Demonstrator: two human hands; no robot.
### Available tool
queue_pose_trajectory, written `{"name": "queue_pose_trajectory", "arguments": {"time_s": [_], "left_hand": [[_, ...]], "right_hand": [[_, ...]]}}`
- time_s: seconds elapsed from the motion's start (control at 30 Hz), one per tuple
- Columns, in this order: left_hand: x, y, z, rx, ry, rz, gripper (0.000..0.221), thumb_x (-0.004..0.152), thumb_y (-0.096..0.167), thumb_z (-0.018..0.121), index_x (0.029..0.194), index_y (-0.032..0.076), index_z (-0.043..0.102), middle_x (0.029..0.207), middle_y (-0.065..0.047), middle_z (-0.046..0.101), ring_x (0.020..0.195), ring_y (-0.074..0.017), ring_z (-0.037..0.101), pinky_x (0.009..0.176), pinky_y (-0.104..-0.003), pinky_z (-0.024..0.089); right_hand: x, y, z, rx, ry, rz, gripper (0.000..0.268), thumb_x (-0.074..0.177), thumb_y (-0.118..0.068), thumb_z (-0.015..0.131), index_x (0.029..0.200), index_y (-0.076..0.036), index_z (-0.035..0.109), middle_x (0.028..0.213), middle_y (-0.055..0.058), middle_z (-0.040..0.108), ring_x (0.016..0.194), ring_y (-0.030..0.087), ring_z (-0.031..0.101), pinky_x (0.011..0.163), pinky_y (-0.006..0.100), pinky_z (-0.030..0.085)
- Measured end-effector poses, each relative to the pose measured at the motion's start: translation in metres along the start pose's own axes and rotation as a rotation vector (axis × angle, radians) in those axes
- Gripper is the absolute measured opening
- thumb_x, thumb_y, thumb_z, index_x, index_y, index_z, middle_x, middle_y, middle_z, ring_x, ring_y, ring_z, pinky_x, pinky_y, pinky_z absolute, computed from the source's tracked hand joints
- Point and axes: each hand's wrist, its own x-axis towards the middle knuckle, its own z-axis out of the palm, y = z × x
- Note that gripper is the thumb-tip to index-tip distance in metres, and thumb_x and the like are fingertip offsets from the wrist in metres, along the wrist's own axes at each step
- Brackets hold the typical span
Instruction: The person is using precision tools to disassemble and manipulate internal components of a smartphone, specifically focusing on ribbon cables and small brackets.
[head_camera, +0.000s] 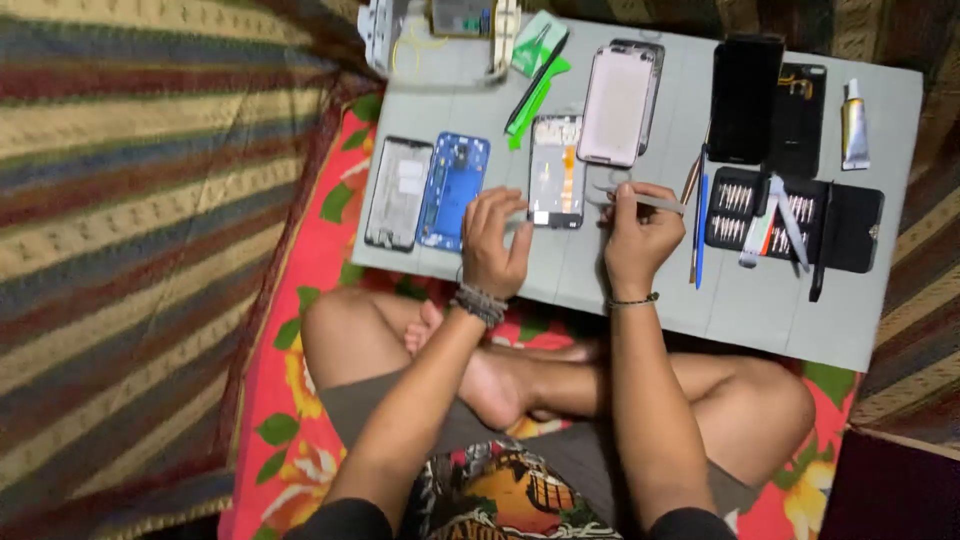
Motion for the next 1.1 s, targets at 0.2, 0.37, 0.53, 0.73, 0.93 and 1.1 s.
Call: {"name": "queue_pose_trajectory", "arguments": {"time_s": [0.2,0.37,0.53,0.73,0.93,1.1], "left_hand": [[0.000,0.003,-0.001,0.030,0.002,-0.006,0.027,0.105,0.032,0.049,0.111,0.009,0.062,0.115,-0.009,0.061,0.118,-0.0352,0.057,0.103,-0.053,0.043],[-0.023,0.000,0.006,0.186,-0.093,0.121,0.030,0.100,0.032,0.058,0.121,0.011,0.057,0.121,-0.010,0.057,0.123,-0.0353,0.055,0.104,-0.053,0.044],[-0.051,-0.010,0.010,0.321,-0.118,0.199,0.044,0.097,0.039,0.062,0.131,0.013,0.053,0.127,-0.010,0.055,0.125,-0.0338,0.055,0.101,-0.049,0.046],[-0.069,-0.010,0.016,0.447,-0.076,0.111,0.038,0.097,0.040,0.060,0.125,0.015,0.054,0.127,-0.009,0.055,0.126,-0.0309,0.054,0.102,-0.048,0.043],[-0.078,-0.018,0.010,0.430,-0.110,0.177,0.033,0.099,0.038,0.058,0.124,0.016,0.060,0.137,-0.011,0.054,0.135,-0.0327,0.050,0.112,-0.052,0.036],[-0.080,-0.020,0.006,0.396,-0.155,0.191,0.039,0.100,0.040,0.058,0.130,0.014,0.059,0.142,-0.013,0.054,0.138,-0.0332,0.049,0.115,-0.052,0.034]], "right_hand": [[-0.036,-0.002,-0.015,0.103,-0.063,0.154,0.004,0.099,0.002,0.066,0.097,0.004,0.066,0.077,0.018,0.070,0.061,0.015,0.067,0.051,0.031,0.058],[-0.047,-0.003,-0.017,0.130,-0.113,0.152,0.005,0.102,0.001,0.063,0.100,0.005,0.064,0.079,0.019,0.069,0.063,0.016,0.068,0.053,0.032,0.060],[-0.045,-0.006,-0.014,0.184,-0.118,0.173,0.005,0.103,0.001,0.060,0.107,0.003,0.059,0.080,0.015,0.066,0.065,0.014,0.066,0.056,0.030,0.061],[-0.044,-0.001,-0.014,0.124,-0.162,0.196,0.005,0.104,-0.001,0.059,0.108,0.001,0.057,0.080,0.014,0.066,0.065,0.014,0.067,0.056,0.029,0.062],[-0.047,-0.001,-0.003,0.093,-0.118,0.092,0.010,0.103,0.000,0.060,0.111,0.001,0.054,0.076,0.014,0.065,0.060,0.015,0.064,0.052,0.029,0.058],[-0.041,0.008,0.002,0.095,-0.117,0.103,0.014,0.102,0.000,0.060,0.114,-0.001,0.053,0.076,0.012,0.066,0.059,0.015,0.065,0.053,0.028,0.059]]}}
